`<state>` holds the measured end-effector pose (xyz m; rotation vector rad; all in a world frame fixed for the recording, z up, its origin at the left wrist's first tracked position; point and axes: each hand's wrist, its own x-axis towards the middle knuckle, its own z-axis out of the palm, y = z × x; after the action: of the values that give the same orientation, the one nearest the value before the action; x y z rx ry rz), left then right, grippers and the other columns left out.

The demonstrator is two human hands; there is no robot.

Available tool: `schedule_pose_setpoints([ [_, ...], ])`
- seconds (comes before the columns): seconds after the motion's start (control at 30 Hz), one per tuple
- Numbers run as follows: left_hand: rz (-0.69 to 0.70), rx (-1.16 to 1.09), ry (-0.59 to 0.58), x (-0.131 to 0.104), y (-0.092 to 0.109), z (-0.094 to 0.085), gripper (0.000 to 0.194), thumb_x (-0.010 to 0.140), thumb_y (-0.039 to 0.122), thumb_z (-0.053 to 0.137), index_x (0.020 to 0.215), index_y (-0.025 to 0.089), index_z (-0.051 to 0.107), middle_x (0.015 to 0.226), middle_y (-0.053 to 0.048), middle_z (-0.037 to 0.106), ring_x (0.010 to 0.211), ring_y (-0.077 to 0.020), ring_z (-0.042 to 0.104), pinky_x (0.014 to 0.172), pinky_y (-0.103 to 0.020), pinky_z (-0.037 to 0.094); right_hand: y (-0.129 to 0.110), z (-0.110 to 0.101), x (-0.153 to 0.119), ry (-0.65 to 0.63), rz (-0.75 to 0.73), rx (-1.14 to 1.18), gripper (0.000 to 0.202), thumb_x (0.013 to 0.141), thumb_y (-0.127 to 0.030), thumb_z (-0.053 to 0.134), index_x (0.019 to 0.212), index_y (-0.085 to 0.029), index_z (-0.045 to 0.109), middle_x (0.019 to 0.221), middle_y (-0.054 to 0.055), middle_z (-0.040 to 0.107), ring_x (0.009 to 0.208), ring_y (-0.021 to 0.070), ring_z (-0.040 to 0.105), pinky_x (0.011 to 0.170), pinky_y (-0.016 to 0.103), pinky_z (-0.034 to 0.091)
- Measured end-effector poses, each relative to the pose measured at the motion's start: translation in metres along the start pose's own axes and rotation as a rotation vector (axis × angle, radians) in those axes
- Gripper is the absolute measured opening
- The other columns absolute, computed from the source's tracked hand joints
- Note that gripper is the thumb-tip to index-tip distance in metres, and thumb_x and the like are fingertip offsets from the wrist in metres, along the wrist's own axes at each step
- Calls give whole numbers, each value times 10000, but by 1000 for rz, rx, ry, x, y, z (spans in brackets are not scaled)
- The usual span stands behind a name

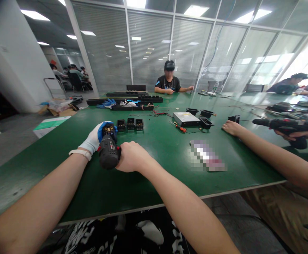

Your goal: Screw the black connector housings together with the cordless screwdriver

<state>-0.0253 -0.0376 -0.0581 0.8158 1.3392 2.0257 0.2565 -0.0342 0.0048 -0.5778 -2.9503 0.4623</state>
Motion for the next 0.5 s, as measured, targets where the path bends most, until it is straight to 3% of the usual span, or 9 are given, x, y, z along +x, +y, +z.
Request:
schedule_pose_setpoints([
  [0.2, -30, -33, 12, 1, -1, -1, 106, 900, 278, 838, 965, 195, 840, 981, -62, 862, 1091, -313, 817, 1061, -439, 685, -1, 0, 1, -3, -5, -24, 250, 978, -459, 843, 991, -210, 835, 1066, 172, 914, 1047, 358, 884, 787, 325, 563],
  [0.5, -90, -153, -9, 17, -18, -7, 190, 927, 393, 854, 995, 219, 819, 914, -44, 844, 994, -290, 835, 979, -412, 709, -1, -1, -1, 10, -20, -34, 244, 992, -445, 818, 969, -203, 842, 1042, 176, 912, 992, 342, 880, 736, 321, 529],
])
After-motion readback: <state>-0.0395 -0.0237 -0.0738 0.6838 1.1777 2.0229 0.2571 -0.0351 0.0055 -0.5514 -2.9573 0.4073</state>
